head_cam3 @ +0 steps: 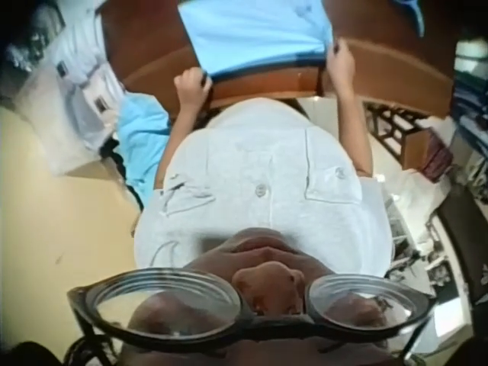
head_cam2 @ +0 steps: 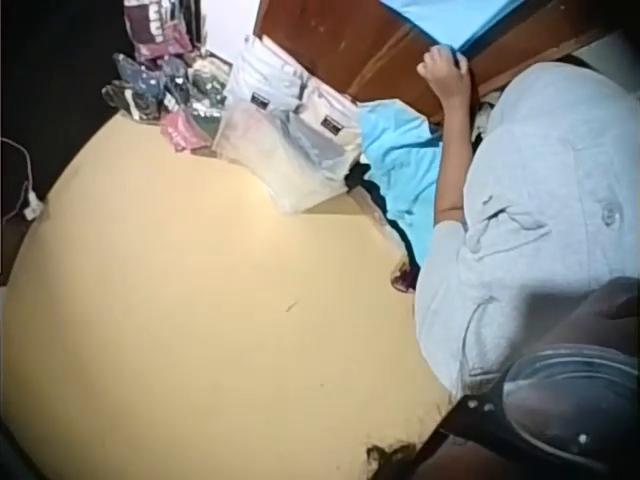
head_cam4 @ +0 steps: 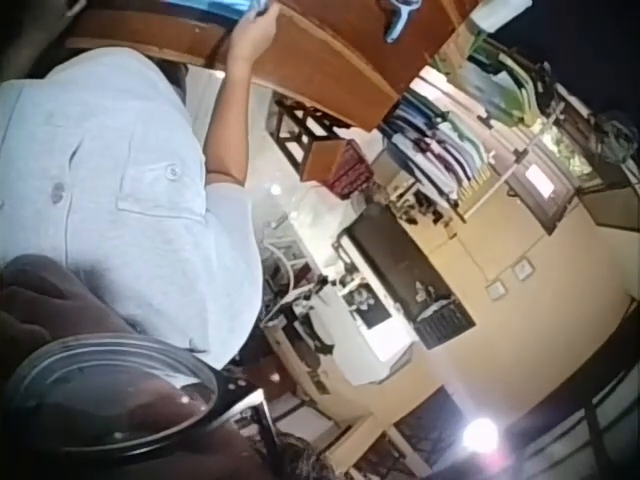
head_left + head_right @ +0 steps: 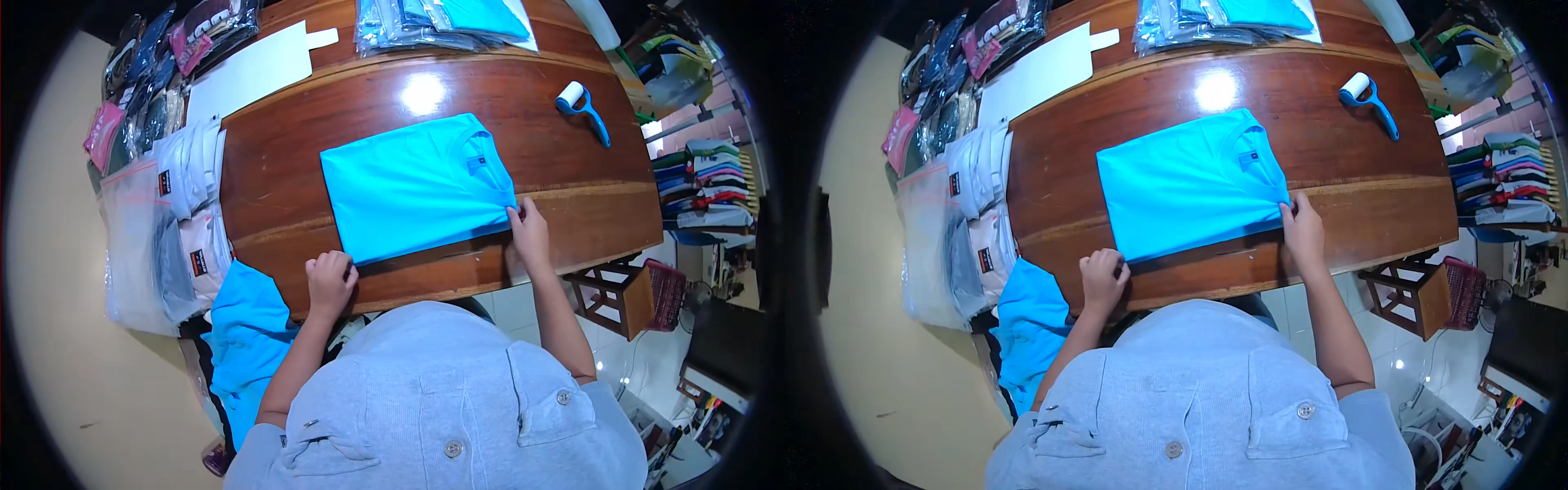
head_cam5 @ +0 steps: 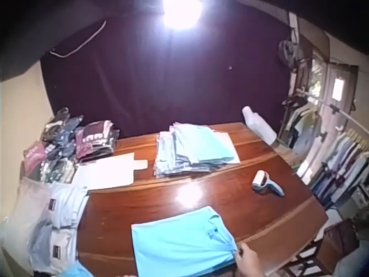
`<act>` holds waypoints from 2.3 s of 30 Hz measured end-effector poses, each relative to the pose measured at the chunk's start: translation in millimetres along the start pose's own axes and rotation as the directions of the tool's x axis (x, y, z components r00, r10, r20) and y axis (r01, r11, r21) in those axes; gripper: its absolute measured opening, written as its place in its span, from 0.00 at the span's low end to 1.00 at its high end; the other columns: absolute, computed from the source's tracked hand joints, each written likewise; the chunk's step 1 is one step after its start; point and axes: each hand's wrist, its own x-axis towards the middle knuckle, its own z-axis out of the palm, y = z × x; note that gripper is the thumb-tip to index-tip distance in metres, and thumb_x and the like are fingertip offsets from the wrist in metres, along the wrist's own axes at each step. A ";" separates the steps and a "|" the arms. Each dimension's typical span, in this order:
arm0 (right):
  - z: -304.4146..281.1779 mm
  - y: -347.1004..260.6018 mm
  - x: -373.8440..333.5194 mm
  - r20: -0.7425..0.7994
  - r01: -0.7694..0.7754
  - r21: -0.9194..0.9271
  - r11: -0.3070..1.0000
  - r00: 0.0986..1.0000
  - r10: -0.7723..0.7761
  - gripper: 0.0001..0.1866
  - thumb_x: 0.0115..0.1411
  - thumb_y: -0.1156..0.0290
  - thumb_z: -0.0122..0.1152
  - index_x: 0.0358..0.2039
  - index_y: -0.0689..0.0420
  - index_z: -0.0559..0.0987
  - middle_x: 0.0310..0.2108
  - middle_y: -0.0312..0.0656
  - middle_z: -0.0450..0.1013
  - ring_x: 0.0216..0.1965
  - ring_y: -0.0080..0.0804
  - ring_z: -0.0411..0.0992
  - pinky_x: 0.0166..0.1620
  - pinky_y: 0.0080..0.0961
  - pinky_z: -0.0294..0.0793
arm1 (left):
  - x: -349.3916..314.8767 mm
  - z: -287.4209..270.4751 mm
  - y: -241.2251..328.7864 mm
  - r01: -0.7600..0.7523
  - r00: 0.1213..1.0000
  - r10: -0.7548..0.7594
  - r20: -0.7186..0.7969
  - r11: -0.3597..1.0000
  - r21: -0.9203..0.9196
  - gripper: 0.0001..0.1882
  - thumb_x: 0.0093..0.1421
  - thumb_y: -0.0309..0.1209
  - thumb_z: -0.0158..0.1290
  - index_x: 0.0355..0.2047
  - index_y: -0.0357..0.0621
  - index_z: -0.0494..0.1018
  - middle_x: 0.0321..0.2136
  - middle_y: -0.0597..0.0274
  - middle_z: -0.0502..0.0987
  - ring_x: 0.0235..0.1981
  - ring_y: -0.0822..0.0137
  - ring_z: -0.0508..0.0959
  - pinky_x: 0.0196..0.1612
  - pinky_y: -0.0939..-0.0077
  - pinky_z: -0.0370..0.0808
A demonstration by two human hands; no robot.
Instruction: Packaging t-shirts by cleaning them with a lint roller, folding them neatly, and placing them into clear plastic bags.
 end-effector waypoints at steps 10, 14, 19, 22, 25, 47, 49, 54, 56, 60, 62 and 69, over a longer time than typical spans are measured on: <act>13.6 -30.4 -7.9 -0.242 0.148 -0.199 0.969 0.950 -0.195 0.14 0.58 0.68 0.63 0.43 0.57 0.74 0.46 0.48 0.73 0.51 0.50 0.69 0.52 0.46 0.66 | 29.1 -18.1 -13.0 0.024 0.994 0.004 0.108 0.967 -0.255 0.18 0.55 0.34 0.57 0.46 0.47 0.74 0.44 0.58 0.75 0.48 0.56 0.73 0.51 0.60 0.62; 47.8 -78.4 39.5 -0.126 0.522 -0.128 0.843 0.835 -0.536 0.20 0.56 0.71 0.62 0.50 0.57 0.75 0.53 0.46 0.71 0.56 0.50 0.67 0.58 0.44 0.64 | 97.3 0.9 -19.6 -0.031 0.999 0.024 -0.036 0.977 -0.210 0.28 0.64 0.39 0.50 0.63 0.47 0.64 0.65 0.54 0.63 0.66 0.49 0.60 0.65 0.47 0.54; 117.1 -105.9 97.5 0.157 0.595 -0.402 0.696 0.794 -0.588 0.32 0.62 0.49 0.57 0.63 0.52 0.69 0.66 0.45 0.62 0.68 0.44 0.57 0.68 0.51 0.51 | 157.7 46.3 -18.4 0.092 0.987 -0.104 0.121 0.990 0.103 0.34 0.67 0.49 0.46 0.69 0.48 0.57 0.72 0.56 0.50 0.72 0.49 0.48 0.68 0.38 0.47; 109.4 -76.1 116.2 0.053 0.399 -0.451 0.798 0.905 -0.423 0.39 0.63 0.40 0.51 0.68 0.51 0.63 0.70 0.44 0.55 0.72 0.41 0.51 0.70 0.57 0.42 | 160.3 59.4 -27.8 0.149 0.981 -0.156 0.115 0.987 0.067 0.36 0.68 0.52 0.45 0.70 0.49 0.55 0.73 0.57 0.47 0.73 0.50 0.45 0.68 0.36 0.45; 94.4 -61.0 123.7 0.012 0.349 -0.467 0.813 0.921 -0.389 0.39 0.63 0.41 0.52 0.68 0.50 0.63 0.71 0.44 0.55 0.72 0.42 0.50 0.70 0.59 0.41 | 156.4 59.9 -34.2 0.189 0.981 -0.187 0.051 0.981 -0.041 0.37 0.67 0.54 0.45 0.70 0.49 0.54 0.73 0.55 0.46 0.73 0.49 0.44 0.68 0.33 0.43; -31.7 39.1 8.6 0.376 0.810 -0.173 0.560 0.580 -0.722 0.22 0.52 0.72 0.66 0.49 0.54 0.76 0.51 0.42 0.73 0.54 0.42 0.70 0.57 0.41 0.66 | -10.4 -9.1 -32.7 -0.149 0.968 0.193 0.162 0.957 -0.248 0.13 0.57 0.31 0.60 0.43 0.47 0.75 0.51 0.60 0.76 0.57 0.56 0.72 0.55 0.56 0.67; -29.0 43.8 12.2 0.393 0.839 -0.223 0.496 0.543 -0.743 0.21 0.52 0.72 0.66 0.49 0.53 0.77 0.50 0.40 0.73 0.53 0.39 0.70 0.57 0.40 0.65 | -7.9 -8.4 -30.5 -0.090 0.973 0.140 0.185 0.962 -0.258 0.12 0.56 0.27 0.61 0.42 0.46 0.76 0.48 0.60 0.78 0.55 0.54 0.74 0.54 0.59 0.68; -17.7 40.6 31.0 0.350 0.894 -0.213 0.394 0.446 -0.823 0.16 0.53 0.71 0.65 0.43 0.52 0.76 0.44 0.37 0.74 0.45 0.36 0.71 0.53 0.38 0.66 | 9.8 -6.5 -17.3 -0.070 0.991 0.099 0.091 0.959 -0.276 0.10 0.55 0.25 0.59 0.38 0.43 0.75 0.40 0.56 0.77 0.46 0.53 0.75 0.51 0.62 0.69; -22.8 35.8 32.0 0.332 0.900 -0.178 0.398 0.436 -0.836 0.14 0.51 0.72 0.66 0.40 0.53 0.76 0.40 0.37 0.74 0.43 0.36 0.71 0.52 0.38 0.67 | 13.0 -11.9 -8.1 -0.036 0.994 0.060 0.095 0.971 -0.235 0.09 0.56 0.25 0.59 0.37 0.42 0.75 0.39 0.57 0.77 0.46 0.54 0.75 0.51 0.62 0.69; -65.0 34.7 21.2 0.364 0.886 -0.073 0.458 0.452 -0.815 0.13 0.47 0.74 0.66 0.34 0.55 0.75 0.36 0.40 0.73 0.41 0.39 0.71 0.50 0.38 0.68 | 5.4 -39.9 17.2 0.071 0.978 -0.013 0.207 0.958 -0.278 0.06 0.59 0.28 0.56 0.37 0.42 0.75 0.38 0.57 0.78 0.46 0.55 0.75 0.50 0.61 0.68; -93.4 41.7 9.6 0.401 0.854 0.011 0.520 0.473 -0.785 0.11 0.45 0.76 0.63 0.31 0.58 0.74 0.33 0.42 0.72 0.40 0.42 0.70 0.47 0.35 0.69 | -0.9 -51.0 32.9 0.170 0.963 -0.066 0.262 0.902 -0.397 0.06 0.63 0.28 0.53 0.37 0.39 0.75 0.36 0.57 0.78 0.44 0.58 0.76 0.48 0.64 0.69; -41.1 53.2 43.7 0.194 0.024 0.447 0.894 0.973 -0.122 0.11 0.66 0.67 0.51 0.34 0.61 0.75 0.26 0.46 0.71 0.29 0.36 0.71 0.35 0.31 0.69 | 37.8 23.5 58.4 0.503 0.752 -0.635 0.176 0.382 -0.775 0.13 0.72 0.37 0.46 0.35 0.42 0.73 0.29 0.70 0.72 0.31 0.76 0.70 0.37 0.77 0.70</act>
